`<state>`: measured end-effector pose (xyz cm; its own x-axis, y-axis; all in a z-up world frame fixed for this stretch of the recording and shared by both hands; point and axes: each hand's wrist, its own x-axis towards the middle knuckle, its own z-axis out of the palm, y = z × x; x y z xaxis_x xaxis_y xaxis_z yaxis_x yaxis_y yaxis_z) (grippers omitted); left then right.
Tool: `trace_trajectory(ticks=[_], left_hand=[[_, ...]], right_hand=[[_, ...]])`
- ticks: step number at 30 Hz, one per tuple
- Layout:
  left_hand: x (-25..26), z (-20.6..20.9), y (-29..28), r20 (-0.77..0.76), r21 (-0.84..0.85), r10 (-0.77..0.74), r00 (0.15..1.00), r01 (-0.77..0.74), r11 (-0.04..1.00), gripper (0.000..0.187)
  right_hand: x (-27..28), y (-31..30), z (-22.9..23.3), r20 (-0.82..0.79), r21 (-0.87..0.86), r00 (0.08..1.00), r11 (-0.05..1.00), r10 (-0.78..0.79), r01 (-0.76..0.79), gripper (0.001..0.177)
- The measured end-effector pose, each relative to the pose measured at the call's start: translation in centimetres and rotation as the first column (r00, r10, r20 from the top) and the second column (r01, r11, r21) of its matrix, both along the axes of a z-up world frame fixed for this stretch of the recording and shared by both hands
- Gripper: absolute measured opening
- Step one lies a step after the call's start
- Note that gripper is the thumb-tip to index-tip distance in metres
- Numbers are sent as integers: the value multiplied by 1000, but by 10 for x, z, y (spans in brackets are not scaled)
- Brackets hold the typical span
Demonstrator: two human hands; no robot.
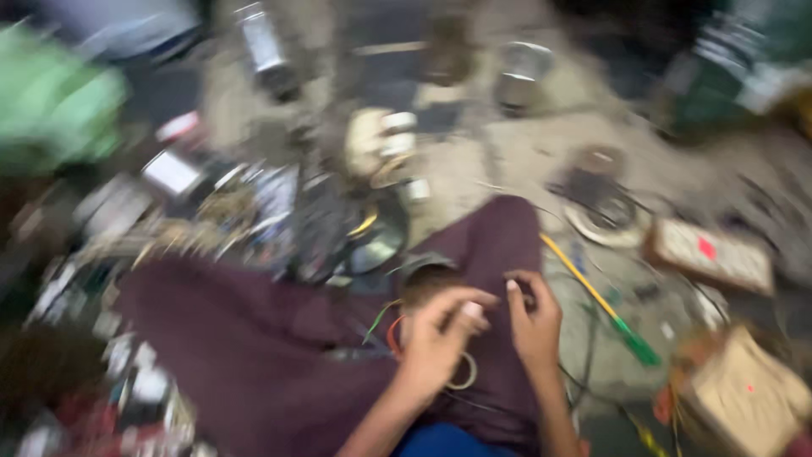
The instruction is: The person repairs a table fan by stripping and connecting electrical wires, applying electrical tape to the connections, and fitting a plastic motor cover onto the assembly.
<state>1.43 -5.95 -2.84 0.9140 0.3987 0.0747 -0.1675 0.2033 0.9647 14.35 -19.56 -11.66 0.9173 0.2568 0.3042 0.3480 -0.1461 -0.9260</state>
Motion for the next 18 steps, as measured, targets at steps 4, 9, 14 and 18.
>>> trace_trajectory(ticks=[4, 9, 14, 18], left_hand=[[-15, -2, -2, 166, -31, 83, 983, -79, 996, 20], [-22, -25, 18, 174, -275, 321, 931, -267, 924, 21], [-34, -42, 31, 268, -258, 389, 882, -323, 910, 21], [-74, -48, 16, 257, 380, 100, 961, -195, 904, 15]], right_hand=[[-31, 39, 21, 48, -44, 982, 983, 183, -181, 15], [-49, 41, 17, 90, -229, 975, 957, 202, -177, 15], [-37, 46, 35, 239, -209, 922, 944, 304, -257, 17], [-7, 70, 71, 181, -285, 796, 806, 577, -519, 17]])
